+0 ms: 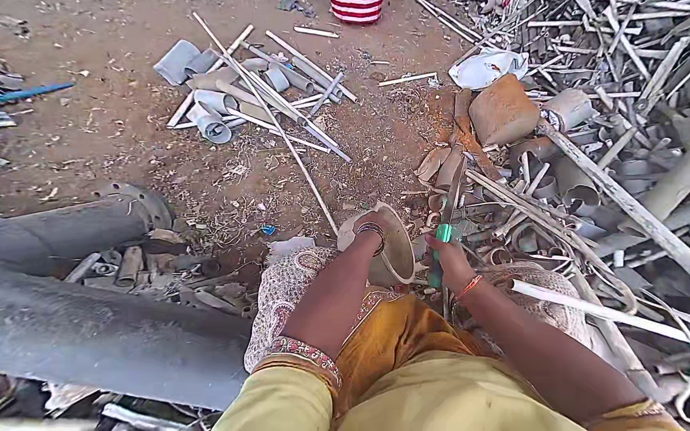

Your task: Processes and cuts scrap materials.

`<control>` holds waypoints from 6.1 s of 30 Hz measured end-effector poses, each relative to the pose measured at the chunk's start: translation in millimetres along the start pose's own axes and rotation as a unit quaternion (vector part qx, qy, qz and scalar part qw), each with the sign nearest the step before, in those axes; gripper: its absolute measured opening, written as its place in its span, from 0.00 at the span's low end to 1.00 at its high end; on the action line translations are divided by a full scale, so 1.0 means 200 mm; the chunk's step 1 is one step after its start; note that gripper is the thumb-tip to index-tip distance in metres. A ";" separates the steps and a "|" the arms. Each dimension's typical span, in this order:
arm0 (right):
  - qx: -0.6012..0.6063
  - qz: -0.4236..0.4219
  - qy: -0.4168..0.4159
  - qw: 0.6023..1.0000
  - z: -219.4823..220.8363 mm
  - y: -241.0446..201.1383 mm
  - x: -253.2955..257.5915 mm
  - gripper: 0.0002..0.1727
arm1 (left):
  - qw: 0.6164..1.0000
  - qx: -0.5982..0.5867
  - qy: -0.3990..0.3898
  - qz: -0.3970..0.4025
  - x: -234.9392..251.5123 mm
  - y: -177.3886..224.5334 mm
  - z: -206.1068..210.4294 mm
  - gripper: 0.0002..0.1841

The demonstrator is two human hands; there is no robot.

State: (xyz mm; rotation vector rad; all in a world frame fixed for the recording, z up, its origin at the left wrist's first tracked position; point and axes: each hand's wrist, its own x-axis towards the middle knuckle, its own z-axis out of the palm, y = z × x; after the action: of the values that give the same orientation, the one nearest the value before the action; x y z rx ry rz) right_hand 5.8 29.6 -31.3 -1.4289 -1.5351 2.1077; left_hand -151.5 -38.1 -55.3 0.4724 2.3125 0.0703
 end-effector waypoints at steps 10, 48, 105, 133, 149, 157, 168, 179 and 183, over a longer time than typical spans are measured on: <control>-0.051 0.145 0.066 0.986 -0.54 0.44 0.20 0.13 | 0.999 0.026 0.035 -0.023 0.20 0.06 0.23 0.36; -0.716 0.135 -0.154 0.667 -0.45 0.73 0.84 0.28 | 0.867 -0.252 0.430 0.013 -0.36 -0.82 -0.48 0.38; -0.750 0.110 -0.160 0.632 -0.47 0.68 0.95 0.25 | 0.927 -0.241 0.277 0.072 -0.17 -0.76 -0.52 0.24; -0.730 0.151 -0.141 0.651 -0.51 0.78 0.93 0.26 | 0.921 -0.235 0.293 0.100 -0.09 -0.99 -0.49 0.31; -0.744 0.137 -0.151 0.636 -0.53 0.73 0.93 0.25 | 0.936 -0.219 0.260 0.095 -0.20 -0.82 -0.52 0.28; -0.756 0.134 -0.174 0.617 -0.46 0.78 0.87 0.31 | 0.941 -0.205 0.255 0.086 -0.23 -0.77 -0.53 0.27; -0.761 0.136 -0.165 0.612 -0.48 0.93 0.86 0.40 | 0.945 -0.200 0.243 0.091 -0.24 -0.79 -0.53 0.28; -0.734 0.143 -0.177 0.640 -0.34 0.90 0.98 0.43 | 0.954 -0.179 0.225 0.086 -0.13 -0.77 -0.54 0.29; -0.727 0.151 -0.175 0.646 -0.29 0.92 1.00 0.39 | 0.960 -0.176 0.206 0.074 -0.11 -0.75 -0.56 0.29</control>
State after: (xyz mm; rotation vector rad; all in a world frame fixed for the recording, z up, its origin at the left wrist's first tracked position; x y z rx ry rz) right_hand 13.4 104.9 -297.5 -1.5509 -3.7719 0.8567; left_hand -263.0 -175.6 9.3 0.4778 2.5847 0.7022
